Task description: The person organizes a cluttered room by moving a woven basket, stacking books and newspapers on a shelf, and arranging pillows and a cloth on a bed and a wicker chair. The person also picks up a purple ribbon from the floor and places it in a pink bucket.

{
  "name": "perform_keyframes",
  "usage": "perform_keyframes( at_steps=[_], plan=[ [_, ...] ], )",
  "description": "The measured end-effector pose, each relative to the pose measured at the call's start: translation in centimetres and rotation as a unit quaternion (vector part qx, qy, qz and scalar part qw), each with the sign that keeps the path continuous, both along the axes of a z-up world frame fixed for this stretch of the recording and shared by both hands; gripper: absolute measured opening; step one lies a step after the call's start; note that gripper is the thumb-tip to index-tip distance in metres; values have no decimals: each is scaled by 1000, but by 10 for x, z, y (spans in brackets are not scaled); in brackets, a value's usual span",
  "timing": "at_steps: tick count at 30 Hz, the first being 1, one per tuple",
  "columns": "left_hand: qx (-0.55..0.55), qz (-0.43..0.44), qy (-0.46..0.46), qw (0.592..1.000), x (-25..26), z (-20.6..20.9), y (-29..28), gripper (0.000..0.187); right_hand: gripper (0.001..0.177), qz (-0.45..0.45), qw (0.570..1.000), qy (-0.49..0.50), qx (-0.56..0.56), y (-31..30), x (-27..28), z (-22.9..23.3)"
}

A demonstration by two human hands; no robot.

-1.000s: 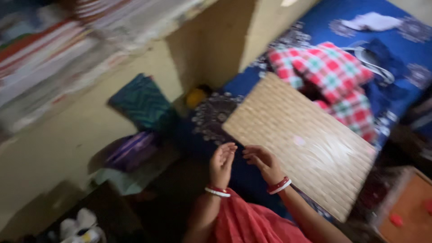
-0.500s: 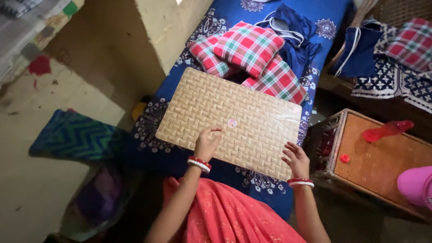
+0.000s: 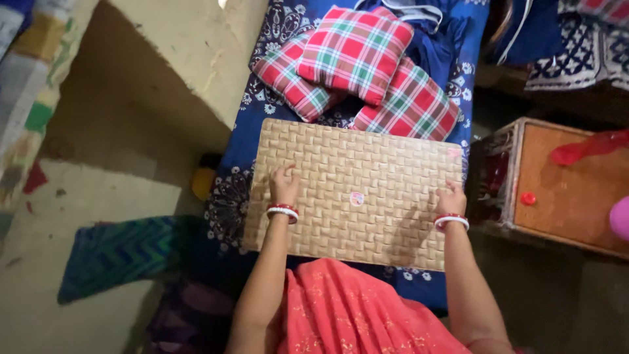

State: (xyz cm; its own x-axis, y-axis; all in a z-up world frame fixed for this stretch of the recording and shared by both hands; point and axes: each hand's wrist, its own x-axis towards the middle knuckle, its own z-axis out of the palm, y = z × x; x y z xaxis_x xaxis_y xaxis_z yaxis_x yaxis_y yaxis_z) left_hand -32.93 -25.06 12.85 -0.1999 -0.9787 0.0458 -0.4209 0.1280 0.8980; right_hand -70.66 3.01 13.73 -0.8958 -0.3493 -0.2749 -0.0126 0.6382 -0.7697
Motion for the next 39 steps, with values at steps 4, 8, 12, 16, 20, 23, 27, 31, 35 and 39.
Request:
perform_keyframes(
  at_steps=[4, 8, 12, 16, 20, 23, 27, 31, 35, 39],
  plan=[
    [-88, -63, -91, 990, -23, 5, -33, 44, 60, 67, 986, 145, 36, -21, 6, -9],
    [-108, -174, -227, 952, -72, 30, -53, 78, 81, 198, 957, 207, 52, -57, 17, -20],
    [-123, -309, -342, 879, -118, 54, -65, 107, 104, 276, 930, 191, 151, -102, 31, -26],
    [-54, -383, -422, 820, -137, 60, -64, 103, 108, 287, 926, 177, 168, -117, 56, -29],
    [-33, -375, -413, 829, -120, 60, -74, 97, 121, 279, 923, 204, 169, -110, 76, -6],
    [-26, -370, -418, 829, -100, 73, -63, 93, 123, 250, 933, 209, 153, -99, 81, 29],
    [-76, -358, -405, 838, -78, 113, -29, 94, 123, 283, 900, 254, 214, -88, 78, 90],
    [-37, -389, -454, 801, -61, 154, 6, 86, 97, 377, 849, 233, 288, -68, 77, 144],
    [-31, -423, -442, 790, -31, 177, 53, 67, 72, 455, 820, 211, 274, -30, 85, 161],
    [-39, -458, -404, 791, 2, 190, 98, 49, 48, 460, 825, 234, 229, 24, 108, 149]
  ],
)
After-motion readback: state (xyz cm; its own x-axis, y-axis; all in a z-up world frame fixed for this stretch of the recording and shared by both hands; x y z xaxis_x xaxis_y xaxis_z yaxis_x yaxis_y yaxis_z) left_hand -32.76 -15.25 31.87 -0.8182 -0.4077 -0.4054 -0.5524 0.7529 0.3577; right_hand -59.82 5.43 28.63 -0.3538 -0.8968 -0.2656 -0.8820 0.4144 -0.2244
